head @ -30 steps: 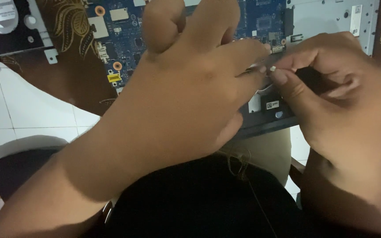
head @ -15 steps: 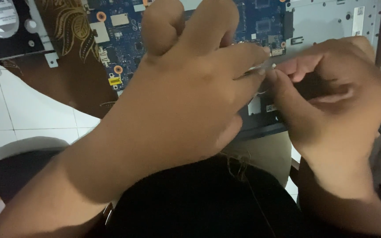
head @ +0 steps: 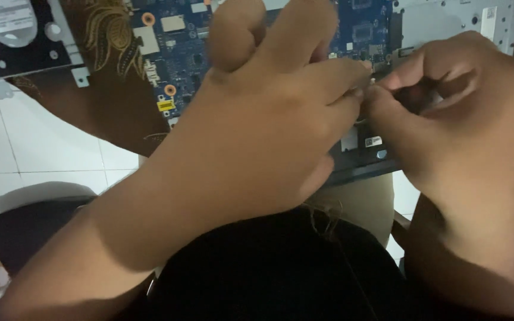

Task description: Connecting ribbon cables and components to a laptop motherboard during a repair or assembly process.

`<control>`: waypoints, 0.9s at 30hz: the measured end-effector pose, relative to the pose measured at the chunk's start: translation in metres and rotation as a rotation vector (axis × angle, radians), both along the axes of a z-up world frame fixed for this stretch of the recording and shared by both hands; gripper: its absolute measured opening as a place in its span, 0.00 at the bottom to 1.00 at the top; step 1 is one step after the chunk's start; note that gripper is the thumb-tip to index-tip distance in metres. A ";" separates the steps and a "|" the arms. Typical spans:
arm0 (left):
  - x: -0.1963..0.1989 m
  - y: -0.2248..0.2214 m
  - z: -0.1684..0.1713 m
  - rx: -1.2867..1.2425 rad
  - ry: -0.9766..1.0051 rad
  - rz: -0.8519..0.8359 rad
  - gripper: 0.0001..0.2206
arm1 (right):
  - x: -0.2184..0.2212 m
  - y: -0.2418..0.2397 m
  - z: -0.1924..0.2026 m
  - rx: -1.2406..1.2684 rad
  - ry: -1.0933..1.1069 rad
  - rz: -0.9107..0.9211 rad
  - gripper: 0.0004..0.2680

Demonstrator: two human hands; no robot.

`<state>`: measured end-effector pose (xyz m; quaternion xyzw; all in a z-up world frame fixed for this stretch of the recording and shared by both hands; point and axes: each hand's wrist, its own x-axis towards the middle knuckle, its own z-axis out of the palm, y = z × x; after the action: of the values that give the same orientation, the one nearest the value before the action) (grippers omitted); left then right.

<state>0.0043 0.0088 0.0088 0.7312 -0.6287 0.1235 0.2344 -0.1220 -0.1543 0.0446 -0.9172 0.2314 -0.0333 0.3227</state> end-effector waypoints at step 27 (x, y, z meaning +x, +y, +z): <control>0.010 0.010 -0.014 -0.146 0.307 0.018 0.21 | 0.038 0.004 0.019 -0.228 0.400 0.021 0.11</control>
<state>0.0143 0.0184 -0.0050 0.7281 -0.5682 0.0580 0.3791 -0.0845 -0.1500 0.0635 -0.9383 0.2761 0.1269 0.1651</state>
